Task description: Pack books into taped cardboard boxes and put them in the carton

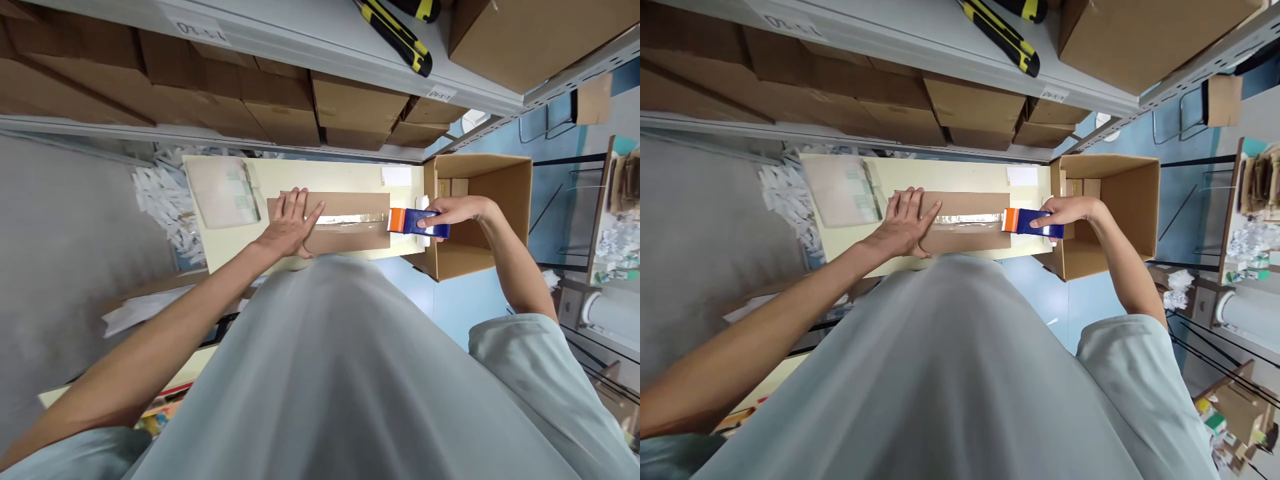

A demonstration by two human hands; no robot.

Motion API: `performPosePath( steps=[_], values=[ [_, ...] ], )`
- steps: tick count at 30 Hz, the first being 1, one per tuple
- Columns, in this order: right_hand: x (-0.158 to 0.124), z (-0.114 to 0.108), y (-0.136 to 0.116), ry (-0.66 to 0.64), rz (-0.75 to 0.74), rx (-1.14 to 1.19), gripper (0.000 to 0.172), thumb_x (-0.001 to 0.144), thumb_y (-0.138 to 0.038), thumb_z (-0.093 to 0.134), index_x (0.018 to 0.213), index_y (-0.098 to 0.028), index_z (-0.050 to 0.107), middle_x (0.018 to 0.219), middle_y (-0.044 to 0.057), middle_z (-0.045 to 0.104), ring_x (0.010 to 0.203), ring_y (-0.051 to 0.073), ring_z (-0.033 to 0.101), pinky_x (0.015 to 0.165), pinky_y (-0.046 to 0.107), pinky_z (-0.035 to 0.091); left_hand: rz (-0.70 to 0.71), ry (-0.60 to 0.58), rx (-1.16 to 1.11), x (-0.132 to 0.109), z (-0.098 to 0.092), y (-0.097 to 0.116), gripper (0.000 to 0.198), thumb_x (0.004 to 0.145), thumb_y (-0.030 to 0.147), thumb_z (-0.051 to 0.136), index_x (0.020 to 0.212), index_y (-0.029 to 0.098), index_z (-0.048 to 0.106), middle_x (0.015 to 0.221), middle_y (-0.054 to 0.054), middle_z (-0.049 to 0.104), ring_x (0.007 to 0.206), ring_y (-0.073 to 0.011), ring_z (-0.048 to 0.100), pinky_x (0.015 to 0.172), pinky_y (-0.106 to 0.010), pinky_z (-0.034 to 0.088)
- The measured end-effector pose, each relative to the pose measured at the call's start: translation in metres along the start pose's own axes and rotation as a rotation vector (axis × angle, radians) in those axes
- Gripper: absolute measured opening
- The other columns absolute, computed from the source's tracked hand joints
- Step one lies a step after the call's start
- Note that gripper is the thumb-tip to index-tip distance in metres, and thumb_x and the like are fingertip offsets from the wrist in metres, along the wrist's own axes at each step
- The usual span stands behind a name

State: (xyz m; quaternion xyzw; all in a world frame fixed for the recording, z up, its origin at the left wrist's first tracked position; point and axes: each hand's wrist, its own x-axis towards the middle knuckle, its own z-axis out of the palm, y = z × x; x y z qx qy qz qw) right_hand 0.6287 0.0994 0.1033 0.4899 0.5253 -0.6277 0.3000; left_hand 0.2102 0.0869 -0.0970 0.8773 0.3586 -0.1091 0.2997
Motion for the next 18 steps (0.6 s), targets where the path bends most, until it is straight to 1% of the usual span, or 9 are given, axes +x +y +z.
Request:
performPosePath(
  steps=[3, 7, 9, 11, 13, 14, 16, 18],
  values=[
    [0.009, -0.001, 0.012, -0.003, -0.031, 0.029, 0.091, 0.079, -0.104, 0.064, 0.095, -0.016, 0.082, 0.081, 0.010, 0.083, 0.083, 0.025, 0.077, 0.082, 0.033, 0.055, -0.043, -0.044, 0.000, 0.003, -0.005, 0.003, 0.156, 0.060, 0.061, 0.096, 0.183, 0.012, 0.015, 0.188, -0.034, -0.007, 0.173, -0.0621, -0.008, 0.132, -0.082, 0.001],
    [0.032, -0.004, 0.030, 0.032, -0.005, 0.034, 0.088, 0.075, -0.103, 0.071, 0.095, -0.017, 0.080, 0.080, 0.010, 0.083, 0.082, 0.028, 0.078, 0.079, 0.034, 0.057, -0.079, -0.098, 0.068, 0.004, -0.014, 0.009, 0.157, 0.059, 0.059, 0.098, 0.183, 0.008, 0.016, 0.187, -0.036, -0.009, 0.173, -0.0609, -0.009, 0.135, -0.076, -0.002],
    [0.042, -0.006, 0.039, 0.030, -0.012, 0.058, 0.086, 0.074, -0.101, 0.075, 0.095, -0.018, 0.080, 0.080, 0.010, 0.084, 0.080, 0.028, 0.079, 0.076, 0.034, 0.057, -0.076, -0.113, 0.094, 0.004, -0.017, 0.011, 0.156, 0.061, 0.058, 0.099, 0.182, 0.007, 0.016, 0.187, -0.036, -0.009, 0.173, -0.0598, -0.007, 0.135, -0.075, -0.001],
    [0.048, -0.007, 0.046, 0.020, -0.039, 0.082, 0.083, 0.074, -0.100, 0.076, 0.094, -0.019, 0.079, 0.078, 0.009, 0.083, 0.078, 0.028, 0.078, 0.074, 0.035, 0.057, -0.079, -0.105, 0.076, 0.004, -0.017, 0.011, 0.154, 0.063, 0.065, 0.097, 0.182, 0.008, 0.017, 0.188, -0.034, -0.006, 0.173, -0.0589, -0.006, 0.135, -0.076, 0.002],
    [0.050, -0.007, 0.051, 0.019, -0.070, 0.092, 0.080, 0.076, -0.098, 0.077, 0.093, -0.020, 0.080, 0.076, 0.008, 0.082, 0.077, 0.027, 0.078, 0.074, 0.035, 0.057, -0.092, -0.076, 0.040, 0.004, -0.015, 0.010, 0.152, 0.065, 0.074, 0.093, 0.182, 0.011, 0.020, 0.189, -0.031, -0.002, 0.173, -0.0584, -0.006, 0.134, -0.077, 0.004],
    [0.050, -0.007, 0.052, 0.022, -0.084, 0.090, 0.079, 0.077, -0.097, 0.077, 0.094, -0.020, 0.080, 0.075, 0.008, 0.082, 0.078, 0.027, 0.078, 0.073, 0.034, 0.057, -0.100, -0.059, 0.031, 0.004, -0.013, 0.009, 0.152, 0.063, 0.076, 0.093, 0.182, 0.011, 0.022, 0.190, -0.031, 0.000, 0.173, -0.0585, -0.005, 0.134, -0.077, 0.005],
    [0.045, -0.008, 0.056, 0.025, -0.101, 0.069, 0.078, 0.078, -0.096, 0.076, 0.096, -0.020, 0.081, 0.075, 0.007, 0.082, 0.078, 0.027, 0.077, 0.073, 0.034, 0.056, -0.114, -0.036, 0.041, 0.004, -0.008, 0.007, 0.154, 0.059, 0.074, 0.094, 0.181, 0.011, 0.025, 0.189, -0.032, 0.000, 0.173, -0.0593, -0.002, 0.135, -0.076, 0.004],
    [0.036, -0.009, 0.063, 0.010, -0.098, 0.040, 0.079, 0.080, -0.096, 0.074, 0.096, -0.019, 0.082, 0.077, 0.007, 0.082, 0.079, 0.026, 0.077, 0.074, 0.034, 0.056, -0.123, -0.034, 0.059, 0.004, -0.004, 0.006, 0.156, 0.057, 0.072, 0.094, 0.181, 0.009, 0.024, 0.188, -0.034, -0.002, 0.173, -0.0605, -0.001, 0.135, -0.075, 0.003]
  ],
)
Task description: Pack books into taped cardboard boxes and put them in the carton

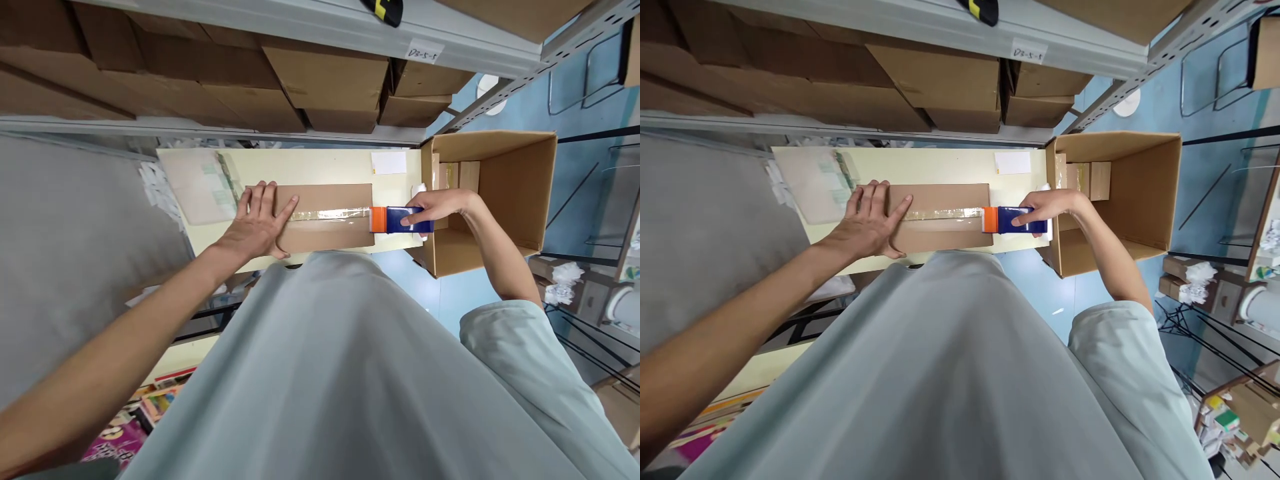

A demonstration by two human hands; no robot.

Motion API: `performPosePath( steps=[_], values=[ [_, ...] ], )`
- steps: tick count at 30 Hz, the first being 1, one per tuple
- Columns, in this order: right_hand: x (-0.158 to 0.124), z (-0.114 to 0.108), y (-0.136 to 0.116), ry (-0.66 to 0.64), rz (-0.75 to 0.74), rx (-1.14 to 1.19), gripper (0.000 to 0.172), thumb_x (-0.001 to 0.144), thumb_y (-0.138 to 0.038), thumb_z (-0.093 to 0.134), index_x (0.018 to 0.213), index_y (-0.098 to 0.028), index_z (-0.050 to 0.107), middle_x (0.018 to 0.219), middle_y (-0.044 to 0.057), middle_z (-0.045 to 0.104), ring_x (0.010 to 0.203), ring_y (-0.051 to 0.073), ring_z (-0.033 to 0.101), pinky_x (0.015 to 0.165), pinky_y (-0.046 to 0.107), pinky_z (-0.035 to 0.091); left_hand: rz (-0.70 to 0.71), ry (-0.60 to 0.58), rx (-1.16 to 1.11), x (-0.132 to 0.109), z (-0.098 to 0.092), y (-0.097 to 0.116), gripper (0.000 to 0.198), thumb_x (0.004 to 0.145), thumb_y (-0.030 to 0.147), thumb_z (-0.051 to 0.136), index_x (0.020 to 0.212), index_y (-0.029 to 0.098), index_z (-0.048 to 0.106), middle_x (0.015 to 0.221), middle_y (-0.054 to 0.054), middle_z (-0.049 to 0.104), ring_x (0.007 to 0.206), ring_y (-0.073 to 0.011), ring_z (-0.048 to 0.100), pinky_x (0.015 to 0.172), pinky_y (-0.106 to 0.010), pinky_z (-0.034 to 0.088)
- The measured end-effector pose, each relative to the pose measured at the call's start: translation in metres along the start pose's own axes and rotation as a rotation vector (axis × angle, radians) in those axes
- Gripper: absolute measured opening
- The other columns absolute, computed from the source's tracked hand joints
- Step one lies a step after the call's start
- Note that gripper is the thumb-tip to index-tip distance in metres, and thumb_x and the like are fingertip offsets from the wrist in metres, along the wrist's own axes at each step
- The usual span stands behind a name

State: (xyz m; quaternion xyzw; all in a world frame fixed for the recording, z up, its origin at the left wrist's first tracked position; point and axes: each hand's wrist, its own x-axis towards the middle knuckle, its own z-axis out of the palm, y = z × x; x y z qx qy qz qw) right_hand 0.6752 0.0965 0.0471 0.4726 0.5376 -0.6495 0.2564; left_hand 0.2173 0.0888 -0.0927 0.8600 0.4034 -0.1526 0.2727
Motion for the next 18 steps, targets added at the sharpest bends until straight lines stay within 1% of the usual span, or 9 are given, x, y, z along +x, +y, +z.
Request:
performPosePath(
  steps=[3, 5, 8, 11, 13, 16, 18],
  values=[
    [-0.019, -0.005, 0.014, -0.007, 0.038, -0.006, 0.080, 0.083, -0.095, 0.071, 0.096, -0.018, 0.084, 0.080, 0.009, 0.083, 0.081, 0.026, 0.078, 0.077, 0.034, 0.056, -0.015, -0.007, -0.006, 0.002, 0.003, 0.001, 0.157, 0.059, 0.078, 0.090, 0.182, 0.009, 0.020, 0.187, -0.035, -0.001, 0.173, -0.0623, -0.004, 0.133, -0.080, 0.001],
    [-0.029, -0.009, 0.024, 0.010, 0.069, -0.002, 0.079, 0.084, -0.095, 0.070, 0.097, -0.018, 0.084, 0.082, 0.009, 0.083, 0.083, 0.027, 0.079, 0.079, 0.035, 0.057, -0.029, 0.001, -0.009, 0.003, 0.003, 0.003, 0.161, 0.056, 0.081, 0.090, 0.181, 0.008, 0.021, 0.187, -0.035, 0.000, 0.172, -0.0636, -0.004, 0.132, -0.081, 0.001],
    [-0.029, -0.014, 0.036, 0.008, 0.078, -0.002, 0.078, 0.085, -0.094, 0.071, 0.096, -0.018, 0.083, 0.082, 0.010, 0.083, 0.084, 0.028, 0.079, 0.081, 0.036, 0.057, -0.042, 0.016, -0.033, 0.004, 0.000, 0.010, 0.164, 0.053, 0.087, 0.092, 0.180, 0.009, 0.025, 0.189, -0.031, 0.009, 0.171, -0.0636, -0.001, 0.133, -0.082, 0.003],
    [-0.013, -0.014, 0.046, -0.002, 0.082, -0.014, 0.075, 0.087, -0.092, 0.071, 0.093, -0.018, 0.083, 0.083, 0.011, 0.083, 0.083, 0.028, 0.079, 0.080, 0.036, 0.056, -0.070, 0.017, -0.091, 0.003, -0.006, 0.019, 0.162, 0.053, 0.093, 0.090, 0.180, 0.013, 0.028, 0.189, -0.024, 0.021, 0.171, -0.0632, -0.003, 0.133, -0.084, 0.003],
    [0.003, -0.012, 0.051, 0.033, 0.111, -0.054, 0.072, 0.089, -0.090, 0.071, 0.091, -0.020, 0.082, 0.083, 0.011, 0.083, 0.082, 0.029, 0.078, 0.077, 0.036, 0.055, -0.089, 0.012, -0.117, 0.003, -0.009, 0.023, 0.160, 0.053, 0.095, 0.089, 0.178, 0.014, 0.031, 0.187, -0.023, 0.025, 0.171, -0.0631, -0.003, 0.134, -0.084, 0.002],
    [0.027, -0.006, 0.053, 0.129, 0.164, -0.136, 0.066, 0.089, -0.086, 0.074, 0.090, -0.021, 0.081, 0.082, 0.011, 0.082, 0.082, 0.031, 0.077, 0.074, 0.037, 0.053, -0.097, 0.004, -0.125, 0.004, -0.011, 0.023, 0.159, 0.053, 0.095, 0.089, 0.178, 0.015, 0.032, 0.187, -0.023, 0.027, 0.171, -0.0633, -0.004, 0.132, -0.086, 0.002],
    [0.039, 0.000, 0.049, 0.167, 0.169, -0.177, 0.064, 0.089, -0.085, 0.075, 0.090, -0.021, 0.081, 0.081, 0.011, 0.082, 0.082, 0.031, 0.076, 0.073, 0.038, 0.051, -0.097, -0.002, -0.114, 0.004, -0.011, 0.020, 0.159, 0.053, 0.095, 0.089, 0.179, 0.016, 0.030, 0.188, -0.024, 0.023, 0.171, -0.0635, -0.005, 0.132, -0.087, 0.003]
  ],
)
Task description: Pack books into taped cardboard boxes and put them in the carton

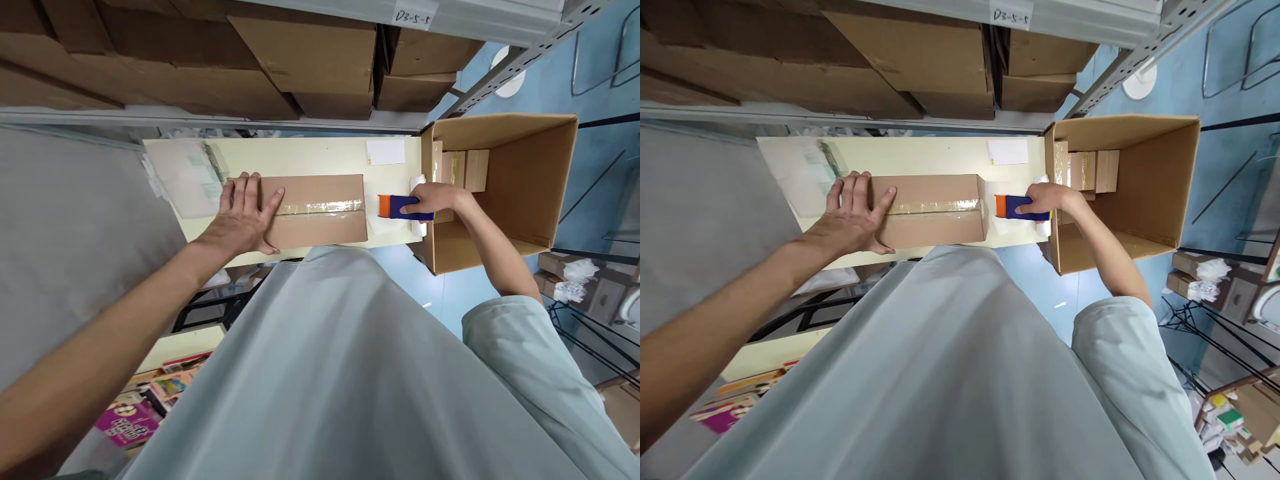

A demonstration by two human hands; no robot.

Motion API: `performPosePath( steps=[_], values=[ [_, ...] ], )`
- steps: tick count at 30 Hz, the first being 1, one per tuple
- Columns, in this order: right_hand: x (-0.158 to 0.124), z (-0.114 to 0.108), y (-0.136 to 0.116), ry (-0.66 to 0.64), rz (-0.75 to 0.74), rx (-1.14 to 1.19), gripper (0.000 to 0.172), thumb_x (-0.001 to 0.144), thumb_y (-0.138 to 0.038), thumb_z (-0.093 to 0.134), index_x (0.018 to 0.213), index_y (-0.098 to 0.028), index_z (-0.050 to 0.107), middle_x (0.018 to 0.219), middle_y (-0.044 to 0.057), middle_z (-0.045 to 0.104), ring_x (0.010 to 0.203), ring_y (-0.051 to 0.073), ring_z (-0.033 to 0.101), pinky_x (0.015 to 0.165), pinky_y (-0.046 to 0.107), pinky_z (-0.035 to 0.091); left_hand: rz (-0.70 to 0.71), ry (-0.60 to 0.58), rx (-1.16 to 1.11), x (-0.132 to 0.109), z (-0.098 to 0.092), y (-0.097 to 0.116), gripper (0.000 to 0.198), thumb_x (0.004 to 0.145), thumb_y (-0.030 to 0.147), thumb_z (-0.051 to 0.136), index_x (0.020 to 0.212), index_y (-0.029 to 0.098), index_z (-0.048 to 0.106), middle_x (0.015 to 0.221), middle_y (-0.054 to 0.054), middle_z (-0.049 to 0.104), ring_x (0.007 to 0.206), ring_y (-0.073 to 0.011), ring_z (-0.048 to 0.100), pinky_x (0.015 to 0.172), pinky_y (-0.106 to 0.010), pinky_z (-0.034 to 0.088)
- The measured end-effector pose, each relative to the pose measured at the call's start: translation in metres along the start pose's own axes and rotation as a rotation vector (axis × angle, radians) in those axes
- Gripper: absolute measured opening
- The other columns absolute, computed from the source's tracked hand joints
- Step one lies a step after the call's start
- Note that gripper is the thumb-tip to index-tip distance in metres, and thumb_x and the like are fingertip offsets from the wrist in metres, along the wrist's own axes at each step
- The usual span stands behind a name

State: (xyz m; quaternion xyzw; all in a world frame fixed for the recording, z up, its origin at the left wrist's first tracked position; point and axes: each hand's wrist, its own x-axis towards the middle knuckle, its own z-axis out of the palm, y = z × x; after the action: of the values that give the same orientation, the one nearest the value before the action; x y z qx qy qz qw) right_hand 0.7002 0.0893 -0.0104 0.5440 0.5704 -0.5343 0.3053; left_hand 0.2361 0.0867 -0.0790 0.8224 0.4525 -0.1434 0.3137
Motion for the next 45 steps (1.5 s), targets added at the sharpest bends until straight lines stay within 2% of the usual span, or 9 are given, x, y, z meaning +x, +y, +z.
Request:
performPosePath(
  steps=[4, 8, 12, 15, 25, 32, 37, 41, 45],
  values=[
    [0.010, 0.008, -0.012, 0.026, -0.034, -0.041, 0.067, 0.093, -0.085, 0.070, 0.087, -0.020, 0.080, 0.077, 0.012, 0.080, 0.078, 0.029, 0.074, 0.072, 0.038, 0.050, 0.004, -0.007, 0.033, 0.001, 0.000, 0.008, 0.163, 0.060, 0.092, 0.088, 0.181, 0.008, 0.019, 0.190, -0.030, -0.001, 0.171, -0.0641, -0.011, 0.134, -0.083, 0.003],
    [0.012, 0.009, -0.012, -0.001, -0.040, -0.015, 0.069, 0.094, -0.087, 0.068, 0.086, -0.019, 0.081, 0.074, 0.012, 0.080, 0.076, 0.028, 0.074, 0.073, 0.038, 0.051, 0.217, -0.018, 0.000, 0.016, 0.006, 0.057, 0.163, 0.070, 0.084, 0.087, 0.183, 0.008, -0.002, 0.185, -0.030, -0.028, 0.172, -0.0579, -0.022, 0.137, -0.077, 0.002],
    [0.009, 0.010, -0.005, -0.013, -0.031, 0.025, 0.069, 0.093, -0.086, 0.070, 0.090, -0.018, 0.082, 0.079, 0.013, 0.082, 0.080, 0.030, 0.076, 0.073, 0.038, 0.051, 0.327, -0.004, -0.035, 0.050, 0.022, 0.113, 0.160, 0.071, 0.075, 0.092, 0.184, 0.016, -0.005, 0.187, -0.024, -0.026, 0.171, -0.0550, -0.026, 0.136, -0.079, -0.003],
    [0.006, 0.010, -0.001, 0.011, -0.026, 0.031, 0.072, 0.090, -0.089, 0.071, 0.093, -0.018, 0.083, 0.079, 0.014, 0.081, 0.083, 0.032, 0.077, 0.074, 0.038, 0.052, 0.312, -0.013, -0.043, 0.073, 0.032, 0.129, 0.165, 0.067, 0.070, 0.097, 0.184, 0.015, -0.006, 0.187, -0.026, -0.025, 0.170, -0.0586, -0.027, 0.133, -0.082, -0.008],
    [-0.013, 0.005, 0.016, -0.019, 0.004, 0.142, 0.066, 0.087, -0.087, 0.076, 0.098, -0.022, 0.081, 0.085, 0.010, 0.083, 0.085, 0.030, 0.077, 0.074, 0.036, 0.051, 0.275, -0.008, -0.060, 0.072, 0.027, 0.122, 0.169, 0.059, 0.066, 0.103, 0.185, 0.017, 0.003, 0.189, -0.030, -0.008, 0.171, -0.0643, -0.014, 0.133, -0.084, -0.004],
    [-0.003, 0.005, 0.018, -0.041, 0.007, 0.139, 0.067, 0.088, -0.087, 0.074, 0.096, -0.021, 0.080, 0.086, 0.011, 0.082, 0.084, 0.030, 0.076, 0.074, 0.037, 0.051, 0.317, 0.014, -0.011, 0.066, 0.025, 0.117, 0.137, 0.076, 0.075, 0.088, 0.180, 0.009, 0.027, 0.191, -0.025, -0.002, 0.173, -0.0544, -0.023, 0.137, -0.078, -0.005],
    [0.016, 0.010, 0.001, 0.045, 0.038, 0.011, 0.065, 0.088, -0.084, 0.078, 0.097, -0.020, 0.081, 0.081, 0.013, 0.078, 0.090, 0.036, 0.076, 0.077, 0.039, 0.050, 0.327, 0.013, 0.023, 0.066, 0.026, 0.118, 0.127, 0.086, 0.075, 0.079, 0.178, 0.005, 0.029, 0.192, -0.022, -0.001, 0.169, -0.0456, -0.038, 0.136, -0.073, -0.014],
    [0.027, 0.014, -0.027, 0.104, 0.060, -0.095, 0.066, 0.091, -0.082, 0.077, 0.104, -0.017, 0.081, 0.084, 0.017, 0.079, 0.095, 0.040, 0.077, 0.079, 0.042, 0.053, 0.315, -0.001, 0.012, 0.067, 0.026, 0.117, 0.142, 0.076, 0.075, 0.090, 0.181, 0.006, 0.022, 0.191, -0.027, -0.006, 0.173, -0.0494, -0.027, 0.138, -0.073, -0.008],
    [0.019, 0.005, -0.031, 0.077, 0.098, -0.134, 0.066, 0.093, -0.079, 0.076, 0.106, -0.015, 0.082, 0.088, 0.018, 0.081, 0.095, 0.040, 0.077, 0.078, 0.041, 0.053, 0.326, 0.021, -0.039, 0.068, 0.029, 0.114, 0.133, 0.081, 0.067, 0.089, 0.180, 0.007, 0.023, 0.191, -0.026, -0.004, 0.175, -0.0530, -0.014, 0.138, -0.076, -0.003]
  ],
)
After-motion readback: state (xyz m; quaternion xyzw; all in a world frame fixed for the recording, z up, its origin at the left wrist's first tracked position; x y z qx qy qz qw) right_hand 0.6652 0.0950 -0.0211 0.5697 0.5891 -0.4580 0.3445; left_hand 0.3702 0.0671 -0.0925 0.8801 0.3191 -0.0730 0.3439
